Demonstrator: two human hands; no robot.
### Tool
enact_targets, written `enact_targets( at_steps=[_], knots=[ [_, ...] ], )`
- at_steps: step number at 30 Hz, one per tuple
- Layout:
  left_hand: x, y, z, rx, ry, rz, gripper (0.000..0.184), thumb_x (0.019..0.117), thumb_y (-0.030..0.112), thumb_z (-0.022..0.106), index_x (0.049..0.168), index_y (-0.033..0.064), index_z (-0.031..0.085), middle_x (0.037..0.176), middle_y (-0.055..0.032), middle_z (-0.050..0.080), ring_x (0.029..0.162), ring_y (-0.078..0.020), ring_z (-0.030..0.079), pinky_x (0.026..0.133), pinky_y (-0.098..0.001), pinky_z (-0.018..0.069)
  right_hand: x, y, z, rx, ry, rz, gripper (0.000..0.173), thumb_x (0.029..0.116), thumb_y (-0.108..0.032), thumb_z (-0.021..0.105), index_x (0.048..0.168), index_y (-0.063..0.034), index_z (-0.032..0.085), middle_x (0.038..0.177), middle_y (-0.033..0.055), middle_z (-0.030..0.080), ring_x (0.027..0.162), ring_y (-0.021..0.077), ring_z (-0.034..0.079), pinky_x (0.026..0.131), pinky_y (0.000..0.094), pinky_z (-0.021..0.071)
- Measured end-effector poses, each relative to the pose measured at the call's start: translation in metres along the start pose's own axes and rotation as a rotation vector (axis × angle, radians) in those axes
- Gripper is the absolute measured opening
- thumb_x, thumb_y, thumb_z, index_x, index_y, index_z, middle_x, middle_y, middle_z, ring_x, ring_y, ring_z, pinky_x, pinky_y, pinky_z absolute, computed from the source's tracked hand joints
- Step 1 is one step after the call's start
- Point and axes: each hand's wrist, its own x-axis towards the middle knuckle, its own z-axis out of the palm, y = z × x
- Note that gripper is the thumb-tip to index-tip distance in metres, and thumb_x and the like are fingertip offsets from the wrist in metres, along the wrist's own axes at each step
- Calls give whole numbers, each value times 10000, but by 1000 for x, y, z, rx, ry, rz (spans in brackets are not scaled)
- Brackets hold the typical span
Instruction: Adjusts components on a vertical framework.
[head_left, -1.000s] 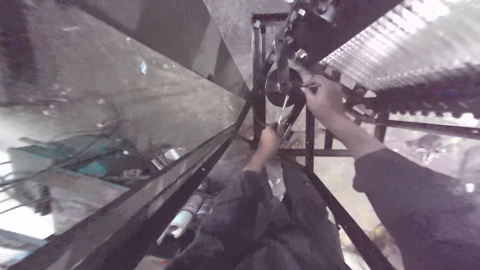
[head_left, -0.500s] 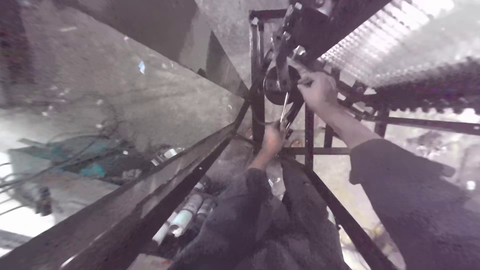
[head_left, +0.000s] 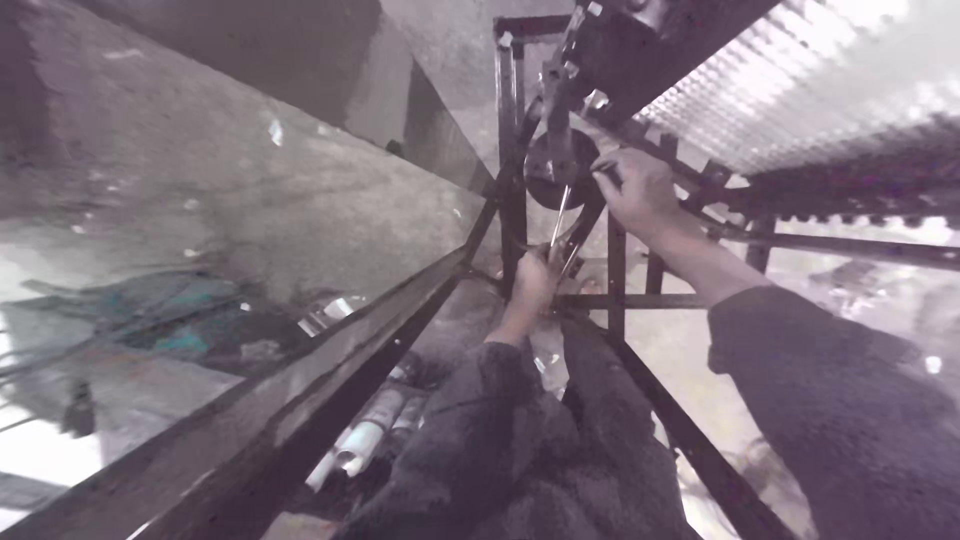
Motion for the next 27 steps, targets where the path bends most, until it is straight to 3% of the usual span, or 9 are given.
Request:
enact_targets(
  at_steps=[4,7,12,16,18,20,25,27],
  knots=[
    [4,2,-5,5,-33,-10,461,1102,426,430,1140,32,664,841,-116,650,660,-215,618,660,-409,559,4,-6,-2,-81,-98,81,237,1024,-140,559,1180,-53,716,1158,174,719,1102,351,690,965,536,531],
    [5,3,-6,9,-46,-44,477,1099,442,425,1132,30,664,846,-123,652,672,-222,622,674,-415,560,4,-8,2,-74,-90,100,245,1027,-132,547,1174,-47,724,1153,175,717,1105,344,685,974,521,528],
    [9,-2,0,-52,-26,-36,452,1098,430,440,1150,39,660,822,-107,643,648,-197,616,655,-386,564,10,-9,6,-38,-127,205,261,1030,-140,543,1190,-74,739,1237,152,699,1194,316,646,1046,508,491],
    [8,1,2,-53,-38,-28,463,1098,431,432,1129,27,657,785,-101,624,626,-187,600,640,-367,556,13,-4,2,32,-92,224,277,1003,-165,610,1230,-52,722,1184,176,710,1124,331,675,1020,507,510],
    [8,1,2,-57,-47,-29,461,1100,429,430,1138,27,651,789,-100,626,625,-183,600,635,-367,558,12,-1,-1,93,-94,206,337,1018,-255,632,1296,-69,671,1154,138,725,1063,291,698,984,502,533],
    [10,3,2,-68,-52,-37,441,1101,412,442,1162,27,649,805,-94,633,640,-180,603,651,-370,554,10,1,-7,118,-131,193,352,1049,-311,585,1310,-86,658,1172,120,726,1092,280,693,1009,520,512],
    [5,5,4,-151,-55,-40,432,1097,407,458,1175,28,651,805,-97,632,629,-169,594,632,-353,551,13,8,-2,13,-66,45,298,1059,-263,551,1180,-71,745,1323,133,673,1261,292,616,1110,463,450],
    [3,7,3,-183,-65,-32,431,1099,398,456,1149,19,654,787,-89,615,608,-156,569,608,-334,534,20,11,-1,-31,-102,26,309,1068,-249,528,1190,-55,735,1338,150,667,1268,313,616,1112,469,450]
  ],
)
